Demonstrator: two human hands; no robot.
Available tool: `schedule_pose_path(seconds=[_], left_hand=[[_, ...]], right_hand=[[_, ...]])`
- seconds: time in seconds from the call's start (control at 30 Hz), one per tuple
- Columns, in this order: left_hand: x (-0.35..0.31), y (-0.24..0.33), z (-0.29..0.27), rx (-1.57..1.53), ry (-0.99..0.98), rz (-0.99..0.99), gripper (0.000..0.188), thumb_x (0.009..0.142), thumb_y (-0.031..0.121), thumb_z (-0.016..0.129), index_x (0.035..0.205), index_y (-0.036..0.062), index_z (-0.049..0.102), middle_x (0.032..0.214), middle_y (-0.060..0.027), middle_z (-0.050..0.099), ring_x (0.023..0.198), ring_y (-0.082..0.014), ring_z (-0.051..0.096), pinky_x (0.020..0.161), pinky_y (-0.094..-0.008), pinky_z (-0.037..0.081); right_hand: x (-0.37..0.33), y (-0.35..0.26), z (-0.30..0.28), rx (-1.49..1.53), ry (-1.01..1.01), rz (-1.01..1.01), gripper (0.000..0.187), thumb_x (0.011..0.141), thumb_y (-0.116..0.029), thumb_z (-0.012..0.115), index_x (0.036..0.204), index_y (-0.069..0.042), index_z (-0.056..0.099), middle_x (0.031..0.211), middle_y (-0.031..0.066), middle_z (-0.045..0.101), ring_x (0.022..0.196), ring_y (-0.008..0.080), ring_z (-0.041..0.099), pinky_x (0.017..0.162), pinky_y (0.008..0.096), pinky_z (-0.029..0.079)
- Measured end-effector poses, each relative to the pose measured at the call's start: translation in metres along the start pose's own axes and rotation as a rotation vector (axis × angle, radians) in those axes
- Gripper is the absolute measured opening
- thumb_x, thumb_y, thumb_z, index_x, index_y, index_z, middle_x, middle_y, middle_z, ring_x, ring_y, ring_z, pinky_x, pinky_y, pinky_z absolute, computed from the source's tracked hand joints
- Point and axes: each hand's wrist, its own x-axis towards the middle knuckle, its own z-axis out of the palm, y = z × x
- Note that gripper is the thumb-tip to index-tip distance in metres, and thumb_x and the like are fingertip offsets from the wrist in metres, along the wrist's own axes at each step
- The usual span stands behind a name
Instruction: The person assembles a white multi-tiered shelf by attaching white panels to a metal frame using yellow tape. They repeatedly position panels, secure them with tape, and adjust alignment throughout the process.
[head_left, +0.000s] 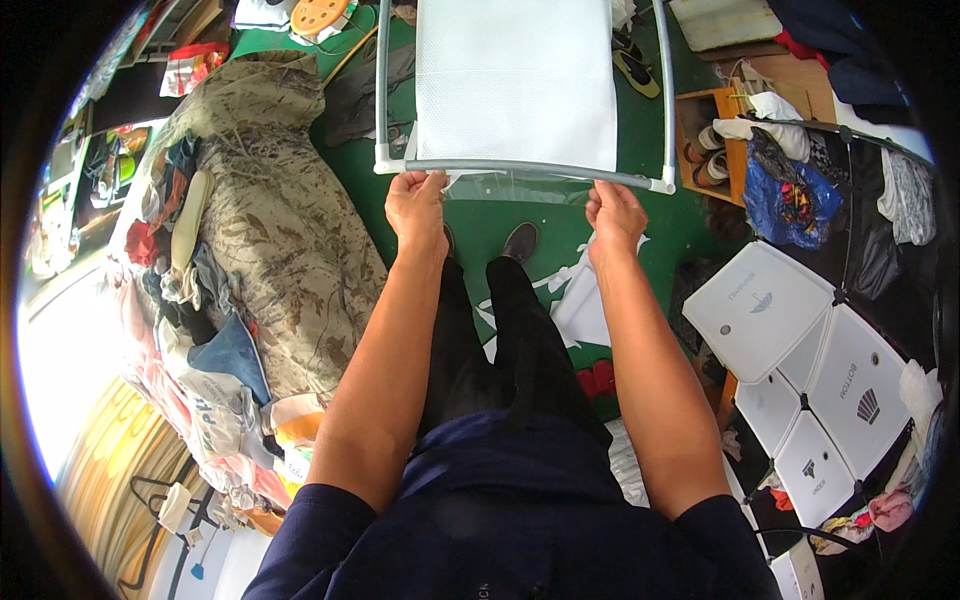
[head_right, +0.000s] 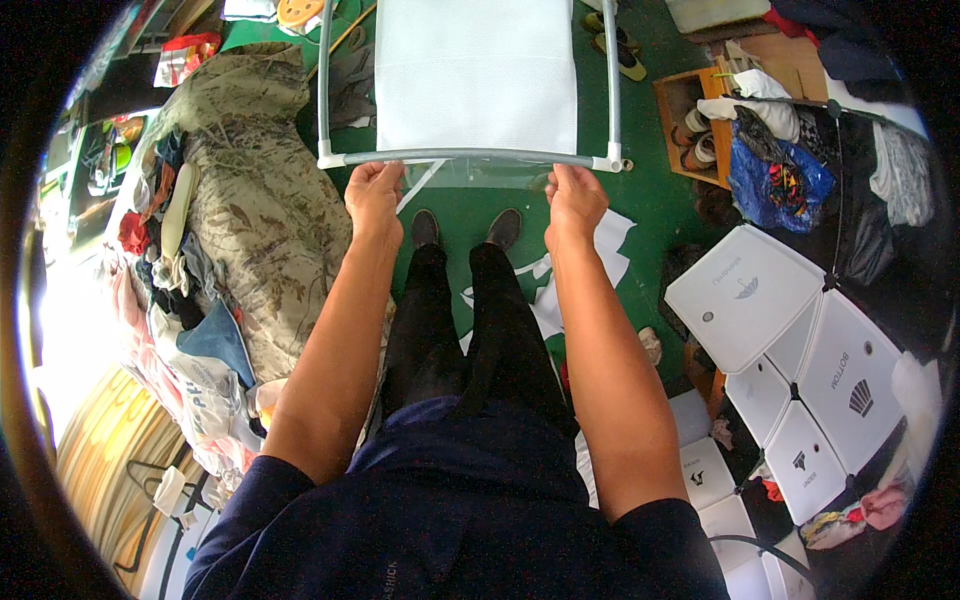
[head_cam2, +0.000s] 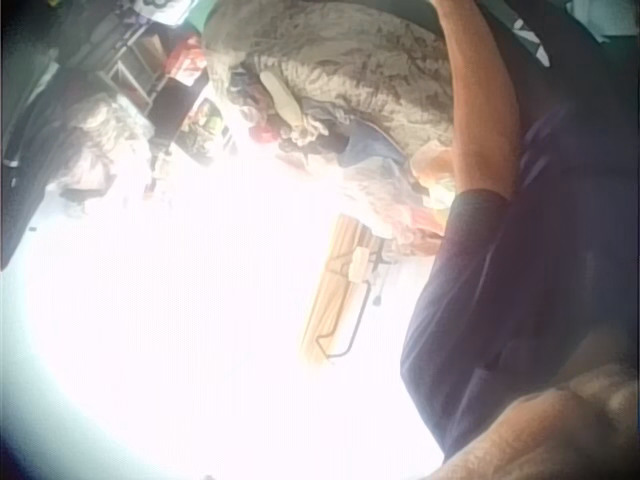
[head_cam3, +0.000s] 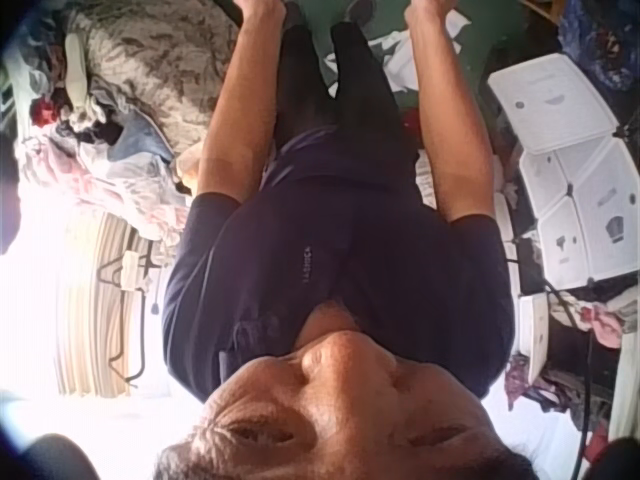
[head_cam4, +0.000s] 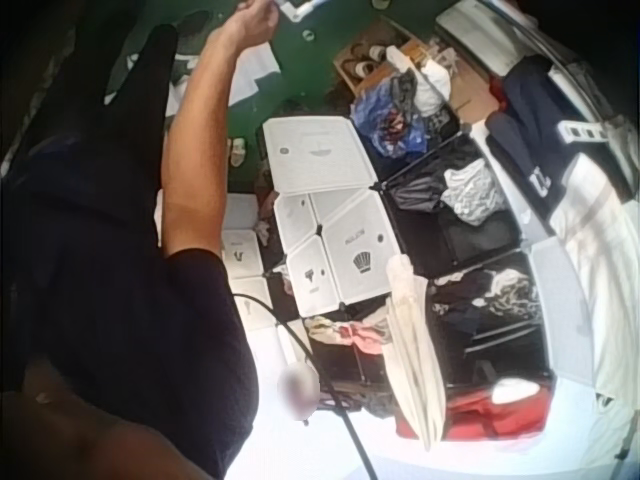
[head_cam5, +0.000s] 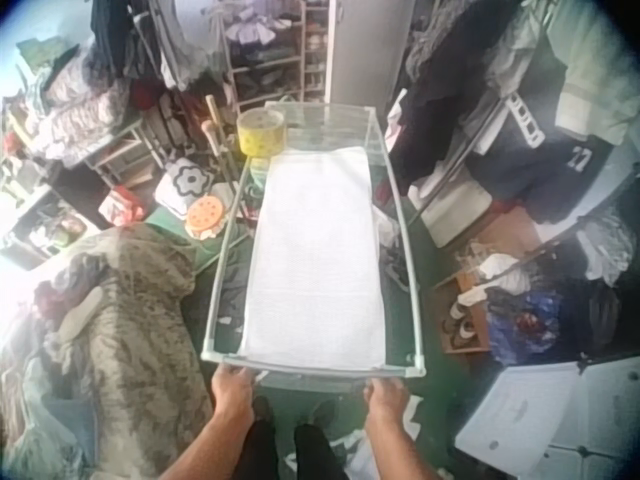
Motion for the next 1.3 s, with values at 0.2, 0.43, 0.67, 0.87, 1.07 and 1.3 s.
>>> schedule_pose_path(seconds=[0.2,0.43,0.67,0.87,1.07,1.3], left_hand=[[0.0,0.001,0.0,0.01,0.018,-0.036,0.011,0.088,0.008,0.071,0.088,0.0042,0.061,0.079,-0.0018,0.065,0.064,-0.0074,0.049,0.058,-0.0224,0.039],[0.001,0.0,0.001,-0.009,0.033,-0.057,0.011,0.086,0.005,0.071,0.091,0.0001,0.063,0.08,-0.0036,0.067,0.066,-0.0075,0.051,0.06,-0.0213,0.04],[0.001,0.0,0.001,-0.023,0.022,-0.062,0.01,0.085,0.005,0.071,0.09,0.0007,0.063,0.079,-0.0034,0.066,0.066,-0.0073,0.052,0.06,-0.0211,0.04],[0.007,-0.008,-0.001,0.074,0.035,-0.022,0.011,0.091,0.012,0.071,0.091,0.0044,0.063,0.078,-0.0007,0.066,0.06,-0.0058,0.047,0.053,-0.022,0.037],[0.007,-0.008,0.001,0.096,0.051,-0.001,0.012,0.091,0.012,0.07,0.089,0.0043,0.062,0.077,-0.0007,0.065,0.06,-0.0064,0.047,0.053,-0.0227,0.038],[0.007,-0.006,0.002,0.057,0.076,-0.003,0.01,0.082,0.004,0.071,0.083,-0.0014,0.062,0.077,-0.0038,0.065,0.065,-0.0079,0.052,0.06,-0.0222,0.041]], right_hand=[[0.0,-0.001,0.0,-0.015,-0.005,-0.026,0.017,0.087,-0.013,0.074,0.094,0.0,0.067,0.079,0.0035,0.066,0.064,0.0105,0.057,0.058,0.0232,0.046],[0.001,0.0,0.002,-0.011,0.021,-0.001,0.017,0.086,-0.014,0.075,0.092,0.0,0.067,0.079,0.0035,0.066,0.064,0.0104,0.057,0.059,0.023,0.046],[0.001,0.003,0.0,0.029,-0.005,-0.018,0.013,0.088,-0.012,0.074,0.09,-0.001,0.068,0.077,0.0026,0.065,0.064,0.0099,0.056,0.058,0.0234,0.045],[-0.002,0.0,0.0,0.008,-0.004,-0.02,0.013,0.088,-0.013,0.073,0.09,-0.001,0.068,0.079,0.0033,0.066,0.066,0.0103,0.057,0.06,0.0233,0.046],[0.006,0.007,-0.002,-0.014,0.005,-0.047,0.013,0.088,-0.014,0.073,0.096,-0.004,0.069,0.079,0.0019,0.066,0.063,0.0085,0.057,0.058,0.0218,0.047],[0.005,0.006,0.001,0.0,0.033,-0.047,0.015,0.087,-0.014,0.073,0.091,0.0,0.067,0.078,0.004,0.066,0.066,0.0109,0.058,0.06,0.0242,0.048]])
